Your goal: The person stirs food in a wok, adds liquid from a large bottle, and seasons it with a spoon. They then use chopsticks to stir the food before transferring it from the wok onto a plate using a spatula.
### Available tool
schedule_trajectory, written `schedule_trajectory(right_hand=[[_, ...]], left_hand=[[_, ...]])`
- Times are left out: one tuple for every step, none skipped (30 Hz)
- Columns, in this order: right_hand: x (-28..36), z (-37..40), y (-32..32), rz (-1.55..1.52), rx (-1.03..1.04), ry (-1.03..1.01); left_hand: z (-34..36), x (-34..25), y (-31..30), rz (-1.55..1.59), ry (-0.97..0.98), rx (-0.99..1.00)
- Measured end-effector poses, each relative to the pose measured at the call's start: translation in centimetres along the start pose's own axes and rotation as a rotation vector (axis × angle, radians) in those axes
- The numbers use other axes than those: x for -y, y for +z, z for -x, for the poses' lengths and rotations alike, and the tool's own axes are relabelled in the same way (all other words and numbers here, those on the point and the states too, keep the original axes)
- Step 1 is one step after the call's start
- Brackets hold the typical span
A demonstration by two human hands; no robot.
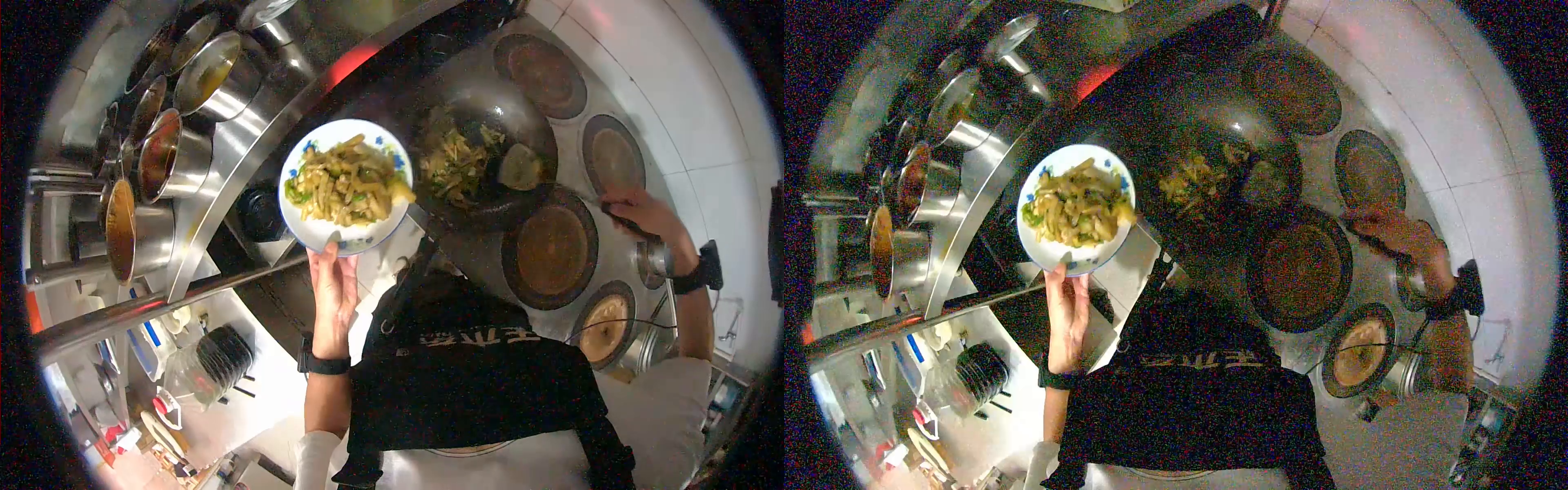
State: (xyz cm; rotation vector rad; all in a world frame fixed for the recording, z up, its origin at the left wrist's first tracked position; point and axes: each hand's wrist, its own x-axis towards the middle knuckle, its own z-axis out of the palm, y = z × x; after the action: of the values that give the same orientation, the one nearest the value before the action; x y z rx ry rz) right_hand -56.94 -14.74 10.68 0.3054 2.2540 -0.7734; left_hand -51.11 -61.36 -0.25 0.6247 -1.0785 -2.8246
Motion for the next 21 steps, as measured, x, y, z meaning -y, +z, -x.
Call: schedule_trajectory(right_hand=[[-1.0,-1.8,1.1,0.034,0.063,-0.141],[-1.7,-3.2,2.0,0.068,0.127,-0.284],[-0.5,-3.5,3.6,-0.167,0.147,-0.198],[1.4,-3.9,5.4,-0.4,0.165,-0.11],[1.7,-5.3,7.1,-0.316,0.132,-0.202],[1.7,-6.8,8.7,-0.234,0.097,-0.292],[2.2,-7.4,9.9,-0.234,0.097,-0.299],[2.9,-7.8,10.9,-0.393,0.088,-0.287],[3.1,-7.8,11.7,-0.555,0.077,-0.272],[2.9,-7.6,12.0,-0.558,0.073,-0.275],[3.0,-7.4,12.3,-0.506,0.03,-0.323],[2.8,-7.1,12.5,-0.456,-0.014,-0.37],[2.5,-6.8,12.5,-0.456,-0.023,-0.369],[1.9,-6.4,12.4,-0.477,-0.023,-0.395],[1.5,-5.9,12.2,-0.495,-0.023,-0.423],[1.3,-5.2,12.0,-0.492,-0.03,-0.422],[1.3,-4.2,11.7,-0.509,-0.067,-0.388],[1.2,-3.5,11.5,-0.528,-0.105,-0.357],[0.9,-3.1,11.1,-0.526,-0.114,-0.359],[0.5,-2.6,10.7,-0.475,-0.182,-0.406],[-0.1,-2.3,10.1,-0.422,-0.249,-0.454]], left_hand=[[0.3,0.1,-0.7,0.019,0.001,-0.009],[0.5,0.5,-1.4,0.038,0.005,-0.019],[0.8,0.8,-1.8,0.038,0.009,-0.022],[0.9,1.1,-2.1,0.043,-0.003,-0.034],[1.0,1.4,-2.4,0.048,-0.014,-0.045],[0.9,1.8,-2.7,0.04,-0.012,-0.031],[1.1,2.1,-2.5,0.036,-0.018,-0.035],[1.1,2.1,-2.3,0.033,-0.028,-0.041],[1.1,2.3,-2.6,0.053,-0.05,-0.01],[1.1,2.3,-2.5,0.051,-0.048,-0.004],[1.1,2.3,-2.4,0.041,-0.063,0.001],[1.0,2.3,-2.2,0.029,-0.078,0.009],[1.0,2.3,-2.0,0.014,-0.085,0.013],[0.9,2.3,-1.6,0.017,-0.088,0.021],[0.8,2.3,-1.3,-0.005,-0.078,0.041],[0.7,2.3,-1.0,-0.027,-0.069,0.061],[0.4,2.4,-1.1,-0.023,-0.071,0.068],[0.1,2.7,-1.2,-0.047,-0.079,0.103],[-0.4,2.9,-1.2,-0.07,-0.086,0.138],[-0.7,3.0,-0.9,-0.067,-0.086,0.148],[-0.9,3.4,-0.3,-0.069,-0.095,0.141]])
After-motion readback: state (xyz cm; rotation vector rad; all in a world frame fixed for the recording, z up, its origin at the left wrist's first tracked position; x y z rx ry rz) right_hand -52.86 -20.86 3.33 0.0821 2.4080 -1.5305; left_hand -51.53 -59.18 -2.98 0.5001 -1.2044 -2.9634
